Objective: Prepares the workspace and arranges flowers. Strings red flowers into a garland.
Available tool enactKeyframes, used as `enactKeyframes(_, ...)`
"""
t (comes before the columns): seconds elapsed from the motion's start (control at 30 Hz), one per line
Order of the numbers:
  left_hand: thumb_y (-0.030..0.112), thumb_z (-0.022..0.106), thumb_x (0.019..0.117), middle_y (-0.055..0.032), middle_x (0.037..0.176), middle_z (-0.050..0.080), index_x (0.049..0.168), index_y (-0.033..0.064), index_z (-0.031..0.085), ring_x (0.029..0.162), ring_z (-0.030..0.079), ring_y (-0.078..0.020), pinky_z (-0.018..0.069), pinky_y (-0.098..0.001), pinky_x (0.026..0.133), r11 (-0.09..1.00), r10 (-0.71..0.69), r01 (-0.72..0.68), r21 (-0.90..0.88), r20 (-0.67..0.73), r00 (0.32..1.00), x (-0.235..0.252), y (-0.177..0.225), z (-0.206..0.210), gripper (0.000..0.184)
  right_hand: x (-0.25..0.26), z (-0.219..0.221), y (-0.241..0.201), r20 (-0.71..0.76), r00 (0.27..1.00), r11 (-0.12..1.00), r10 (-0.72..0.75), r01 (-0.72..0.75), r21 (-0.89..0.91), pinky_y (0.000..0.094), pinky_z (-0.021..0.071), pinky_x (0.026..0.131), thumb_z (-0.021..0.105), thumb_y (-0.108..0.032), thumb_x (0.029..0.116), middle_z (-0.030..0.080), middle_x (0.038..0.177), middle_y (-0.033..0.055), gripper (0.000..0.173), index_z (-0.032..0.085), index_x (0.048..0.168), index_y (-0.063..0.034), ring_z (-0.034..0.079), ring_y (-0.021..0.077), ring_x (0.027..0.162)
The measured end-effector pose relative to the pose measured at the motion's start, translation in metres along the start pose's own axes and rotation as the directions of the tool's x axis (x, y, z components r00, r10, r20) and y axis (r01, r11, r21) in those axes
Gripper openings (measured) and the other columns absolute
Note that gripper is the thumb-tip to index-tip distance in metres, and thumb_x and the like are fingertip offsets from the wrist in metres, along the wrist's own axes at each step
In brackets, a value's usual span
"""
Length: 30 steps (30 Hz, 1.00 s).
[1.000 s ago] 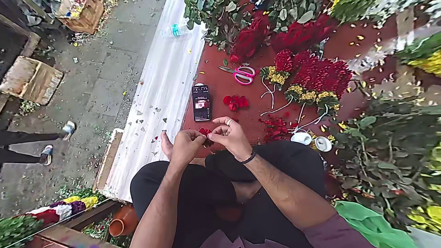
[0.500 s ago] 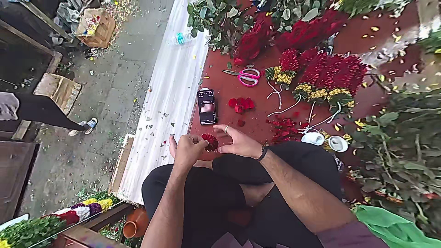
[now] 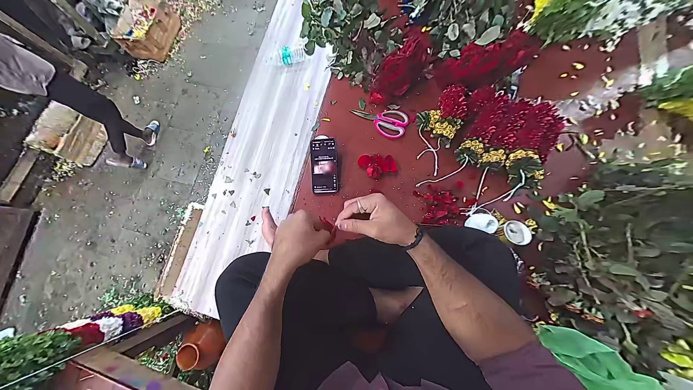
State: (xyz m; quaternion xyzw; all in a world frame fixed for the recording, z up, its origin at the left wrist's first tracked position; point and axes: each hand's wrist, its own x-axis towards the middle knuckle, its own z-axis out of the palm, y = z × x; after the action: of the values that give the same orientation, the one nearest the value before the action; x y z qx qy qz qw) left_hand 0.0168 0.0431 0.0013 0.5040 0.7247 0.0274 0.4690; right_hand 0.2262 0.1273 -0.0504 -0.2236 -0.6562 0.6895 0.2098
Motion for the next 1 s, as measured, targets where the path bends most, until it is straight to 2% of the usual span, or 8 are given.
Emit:
enactKeyframes(0.1, 0.023, 0.074, 0.0927, 0.0025, 0.076, 0.071, 0.089, 0.0098, 0.076, 0.067, 0.064, -0.0053, 0.0551, -0.0291, 0.064, 0.885, 0.396, -0.302, -0.355, 0.233, 0.888, -0.007, 0.013, -0.009, 0.014, 0.002, -0.008, 0.019, 0.035, 0.997, 0.983, 0.067, -0.072, 0.171, 0.0269, 0.0587, 0.067, 0.072, -0.002, 0.0925, 0.073, 0.086, 0.0062, 0.007, 0.077, 0.097, 0.0007, 0.066, 0.0102, 0.073)
enactKeyframes(0.2, 0.010, 0.068, 0.0967, -0.0053, 0.080, 0.072, 0.094, 0.0014, 0.073, 0.072, 0.066, -0.0100, 0.0576, -0.0283, 0.070, 0.662, 0.430, -0.322, -0.677, -0.009, 0.903, -0.006, 0.018, -0.009, 0.010, -0.005, 0.005, 0.016, 0.104, 0.980, 0.900, 0.171, -0.199, 0.388, 0.0184, 0.0533, 0.060, 0.059, -0.008, 0.0953, 0.066, 0.073, -0.0058, 0.013, 0.069, 0.089, -0.0097, 0.060, -0.0001, 0.064)
enactKeyframes(0.3, 0.018, 0.068, 0.0993, -0.0041, 0.069, 0.064, 0.092, 0.0069, 0.071, 0.058, 0.056, -0.0135, 0.0477, -0.0312, 0.055, 0.778, 0.170, -0.316, -0.542, -0.303, 0.938, 0.005, 0.007, -0.004, 0.014, 0.001, 0.019, 0.023, 0.207, 0.967, 0.888, 0.149, -0.223, 0.402, 0.0229, 0.0540, 0.061, 0.069, -0.009, 0.0947, 0.071, 0.074, -0.0011, 0.010, 0.076, 0.094, -0.0031, 0.062, 0.0046, 0.062)
enactKeyframes(0.4, 0.027, 0.068, 0.0957, 0.0008, 0.068, 0.069, 0.088, 0.0142, 0.073, 0.057, 0.065, -0.0126, 0.0560, -0.0392, 0.055, 0.939, -0.034, -0.104, -0.327, -0.391, 0.920, 0.012, -0.008, 0.004, 0.015, 0.002, 0.021, 0.016, 0.201, 0.975, 0.926, 0.090, -0.156, 0.342, 0.0193, 0.0504, 0.055, 0.066, -0.009, 0.0973, 0.071, 0.073, -0.0006, 0.014, 0.079, 0.099, -0.0013, 0.058, 0.0017, 0.058)
enactKeyframes(0.53, 0.029, 0.071, 0.0927, 0.0033, 0.072, 0.072, 0.084, 0.0180, 0.076, 0.066, 0.067, -0.0122, 0.0567, -0.0479, 0.069, 0.982, -0.057, -0.003, -0.191, -0.307, 0.950, 0.010, -0.013, 0.008, 0.015, -0.001, 0.011, 0.008, 0.144, 0.982, 0.955, 0.118, -0.152, 0.255, 0.0167, 0.0414, 0.049, 0.068, -0.011, 0.0976, 0.070, 0.073, -0.0007, 0.014, 0.080, 0.100, -0.0036, 0.050, -0.0011, 0.052)
enactKeyframes(0.7, 0.030, 0.074, 0.0899, 0.0055, 0.078, 0.074, 0.087, 0.0206, 0.079, 0.071, 0.069, -0.0070, 0.0590, -0.0408, 0.072, 0.986, 0.048, -0.060, -0.157, -0.079, 0.996, 0.005, -0.014, 0.002, 0.011, -0.009, -0.028, 0.001, 0.035, 0.966, 0.964, 0.258, -0.260, 0.060, 0.0199, 0.0386, 0.048, 0.071, -0.007, 0.0932, 0.067, 0.067, 0.0003, 0.010, 0.080, 0.091, -0.0037, 0.047, 0.0021, 0.051)
enactKeyframes(0.9, 0.033, 0.073, 0.0872, 0.0037, 0.078, 0.072, 0.088, 0.0184, 0.078, 0.070, 0.067, -0.0094, 0.0579, -0.0403, 0.070, 0.989, 0.135, -0.129, -0.072, 0.088, 0.987, 0.002, -0.011, 0.007, 0.015, -0.023, -0.049, -0.010, 0.286, 0.876, 0.916, 0.387, -0.400, -0.014, 0.0170, 0.0337, 0.044, 0.065, -0.011, 0.0984, 0.058, 0.058, -0.0058, 0.015, 0.078, 0.096, -0.0043, 0.041, -0.0019, 0.045)
enactKeyframes(1.0, 0.031, 0.073, 0.0847, 0.0046, 0.070, 0.066, 0.083, 0.0187, 0.076, 0.062, 0.060, -0.0091, 0.0516, -0.0393, 0.063, 0.994, 0.104, -0.101, -0.044, 0.078, 0.992, 0.000, -0.008, 0.006, 0.012, -0.027, -0.080, 0.002, 0.165, 0.843, 0.857, 0.512, -0.486, -0.172, 0.0264, 0.0480, 0.051, 0.061, -0.017, 0.1020, 0.069, 0.070, 0.0044, 0.021, 0.077, 0.102, -0.0042, 0.059, 0.0091, 0.055)
